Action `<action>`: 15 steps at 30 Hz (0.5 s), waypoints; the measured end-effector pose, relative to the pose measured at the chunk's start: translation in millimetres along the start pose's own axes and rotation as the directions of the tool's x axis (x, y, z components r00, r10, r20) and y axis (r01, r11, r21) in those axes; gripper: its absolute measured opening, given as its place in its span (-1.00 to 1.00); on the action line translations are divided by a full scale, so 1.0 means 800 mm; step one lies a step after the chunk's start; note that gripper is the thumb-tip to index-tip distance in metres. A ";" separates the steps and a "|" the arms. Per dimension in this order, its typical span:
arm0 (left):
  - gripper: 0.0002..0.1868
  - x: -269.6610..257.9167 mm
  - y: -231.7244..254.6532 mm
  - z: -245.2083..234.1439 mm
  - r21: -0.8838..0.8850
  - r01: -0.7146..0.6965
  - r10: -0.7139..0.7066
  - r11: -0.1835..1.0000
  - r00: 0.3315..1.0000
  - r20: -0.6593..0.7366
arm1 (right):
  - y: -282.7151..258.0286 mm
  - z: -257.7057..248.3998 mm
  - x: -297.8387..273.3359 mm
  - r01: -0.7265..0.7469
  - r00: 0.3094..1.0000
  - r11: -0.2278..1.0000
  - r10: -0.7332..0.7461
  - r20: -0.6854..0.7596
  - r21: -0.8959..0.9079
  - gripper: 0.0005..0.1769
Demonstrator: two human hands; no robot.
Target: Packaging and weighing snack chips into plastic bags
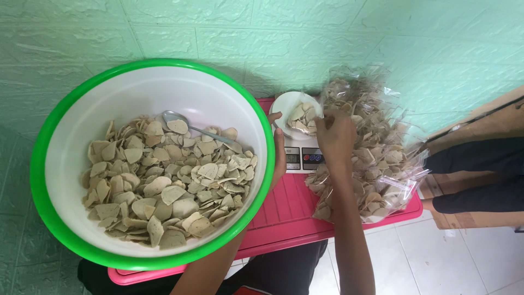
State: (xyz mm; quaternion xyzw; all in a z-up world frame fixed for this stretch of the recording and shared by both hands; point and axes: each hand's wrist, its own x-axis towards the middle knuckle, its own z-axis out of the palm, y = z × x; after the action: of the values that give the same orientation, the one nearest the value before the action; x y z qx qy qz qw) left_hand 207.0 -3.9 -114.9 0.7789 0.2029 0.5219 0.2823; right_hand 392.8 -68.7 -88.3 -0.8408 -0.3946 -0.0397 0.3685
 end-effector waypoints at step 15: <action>-0.60 -0.008 -0.041 0.025 0.066 -0.215 0.218 0.974 0.975 -0.037 | -0.011 -0.013 -0.009 -0.067 0.998 0.998 0.067 -0.010 -0.019 -0.57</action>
State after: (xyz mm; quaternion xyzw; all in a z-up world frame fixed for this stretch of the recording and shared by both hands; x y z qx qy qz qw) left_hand 222.6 12.4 -147.0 0.7932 0.1389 0.5599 0.1950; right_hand 384.4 -76.2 -78.3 -0.8570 -0.3639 -0.0352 0.3632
